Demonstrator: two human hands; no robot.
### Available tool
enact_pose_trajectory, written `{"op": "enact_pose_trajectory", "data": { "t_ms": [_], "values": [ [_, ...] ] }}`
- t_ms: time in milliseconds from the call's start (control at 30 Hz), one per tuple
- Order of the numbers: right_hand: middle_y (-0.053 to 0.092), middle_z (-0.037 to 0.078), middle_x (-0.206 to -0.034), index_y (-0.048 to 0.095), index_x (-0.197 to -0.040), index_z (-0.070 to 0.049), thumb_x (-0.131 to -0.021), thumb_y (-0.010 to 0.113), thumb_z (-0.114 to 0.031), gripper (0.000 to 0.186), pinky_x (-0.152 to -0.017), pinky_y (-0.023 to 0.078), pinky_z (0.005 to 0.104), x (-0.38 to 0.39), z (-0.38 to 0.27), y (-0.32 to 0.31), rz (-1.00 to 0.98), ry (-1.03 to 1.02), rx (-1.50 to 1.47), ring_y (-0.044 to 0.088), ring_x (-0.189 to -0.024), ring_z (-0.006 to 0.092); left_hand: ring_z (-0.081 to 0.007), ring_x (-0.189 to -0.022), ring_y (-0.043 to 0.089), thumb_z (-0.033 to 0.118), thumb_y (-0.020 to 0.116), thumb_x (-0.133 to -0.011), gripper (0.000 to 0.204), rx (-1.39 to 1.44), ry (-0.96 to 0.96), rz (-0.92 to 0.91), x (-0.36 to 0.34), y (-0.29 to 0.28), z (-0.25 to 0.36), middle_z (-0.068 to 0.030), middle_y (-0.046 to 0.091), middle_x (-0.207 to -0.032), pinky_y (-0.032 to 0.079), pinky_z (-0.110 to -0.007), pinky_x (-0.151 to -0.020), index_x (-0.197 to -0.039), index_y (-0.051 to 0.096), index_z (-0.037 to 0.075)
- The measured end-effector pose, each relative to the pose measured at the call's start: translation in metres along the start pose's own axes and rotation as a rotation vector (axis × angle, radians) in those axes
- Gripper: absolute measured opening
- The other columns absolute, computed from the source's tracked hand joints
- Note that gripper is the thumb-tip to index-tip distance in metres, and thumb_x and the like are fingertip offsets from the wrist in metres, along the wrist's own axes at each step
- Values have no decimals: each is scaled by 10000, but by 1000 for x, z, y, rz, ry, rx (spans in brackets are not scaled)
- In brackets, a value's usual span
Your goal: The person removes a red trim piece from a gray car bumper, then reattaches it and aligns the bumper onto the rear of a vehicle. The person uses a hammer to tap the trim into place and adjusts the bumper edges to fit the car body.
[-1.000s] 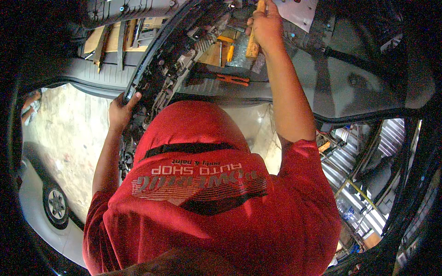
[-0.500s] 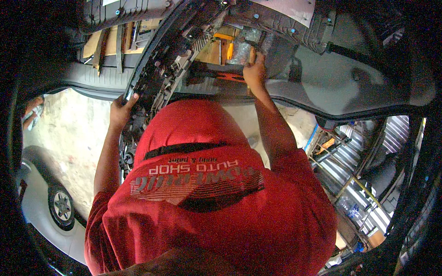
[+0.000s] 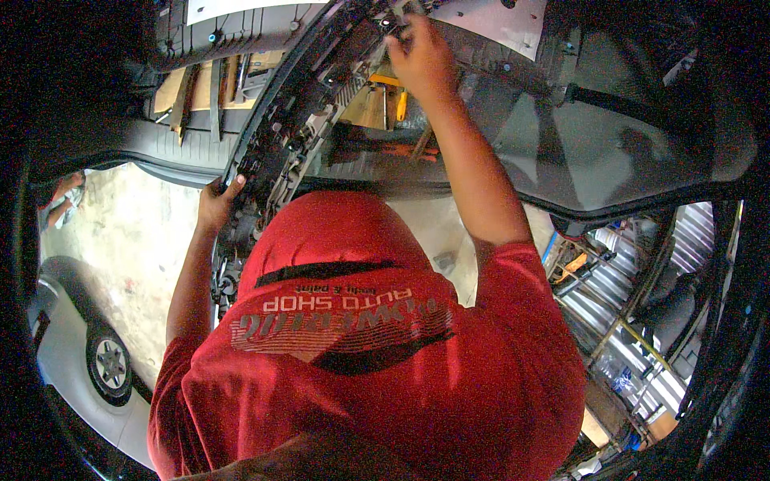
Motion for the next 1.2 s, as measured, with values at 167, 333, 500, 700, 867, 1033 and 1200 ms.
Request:
{"op": "enact_pose_trajectory", "data": {
  "t_ms": [167, 333, 500, 700, 867, 1033, 1200],
  "values": [
    [703, 215, -864, 575, -1342, -44, -1007, 589, -188, 365, -592, 554, 493, -52, -20, 36, -178, -91, 380, 676, -668, 399, -182, -959, 681, 516, 800, -872, 619, -46, 34, 35, 4, -1, 4, -120, 764, -1034, 518, -343, -898, -1149, 739, -34],
    [718, 243, -997, 609, -1136, -25, -925, 676, -255, 319, -784, 568, 548, -52, -32, 46, -349, 32, 426, 703, -896, 460, -181, -951, 678, 502, 801, -877, 601, 19, -16, -7, 6, 1, 4, -121, 763, -1026, 519, -343, -886, -1135, 742, -38],
    [720, 226, -986, 618, -1010, -53, -916, 655, -239, 212, -774, 577, 548, -18, -85, 44, -362, -192, 176, 716, -876, 429, -187, -960, 669, 478, 793, -892, 606, -108, 77, 90, 8, -2, 17, -130, 758, -1039, 516, -346, -901, -1175, 718, -52],
    [720, 150, -821, 629, -953, -53, -822, 818, -176, 261, -686, 563, 431, 64, 24, 19, -103, 260, -247, 722, -758, 311, -158, -947, 595, 494, 753, -935, 581, -121, 31, -2, 1, -7, 14, -62, 713, -1045, 483, -325, -888, -1149, 707, -44],
    [746, 155, -918, 725, -905, -36, -845, 802, -191, 183, -790, 568, 417, 188, 159, 24, -306, 700, -21, 741, -881, 320, -158, -904, 624, 529, 722, -947, 607, 15, 5, -78, -12, -11, 18, -59, 719, -1032, 507, -331, -838, -1179, 699, -31],
    [766, 159, -1022, 752, -1038, -68, -854, 780, -259, 267, -867, 571, 450, 234, 220, 74, -339, 782, 120, 736, -954, 363, -173, -914, 679, 540, 661, -983, 632, 73, -90, -227, -17, -13, 59, -77, 740, -1061, 539, -343, -845, -1254, 677, -30],
    [755, 193, -1056, 702, -1192, -75, -823, 786, -249, 417, -887, 579, 460, 222, 222, 107, -74, 673, 107, 728, -1000, 389, -213, -727, 715, 663, 581, -969, 677, 107, -138, -296, -14, -9, 103, -90, 736, -887, 590, -355, -695, -1131, 686, 14]
  ]
}}
Point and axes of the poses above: each hand's wrist, its own x-axis away from the middle knuckle, its own y-axis out of the palm, z = x × y, the point moved 5 cm from there along -x, towards the middle knuckle
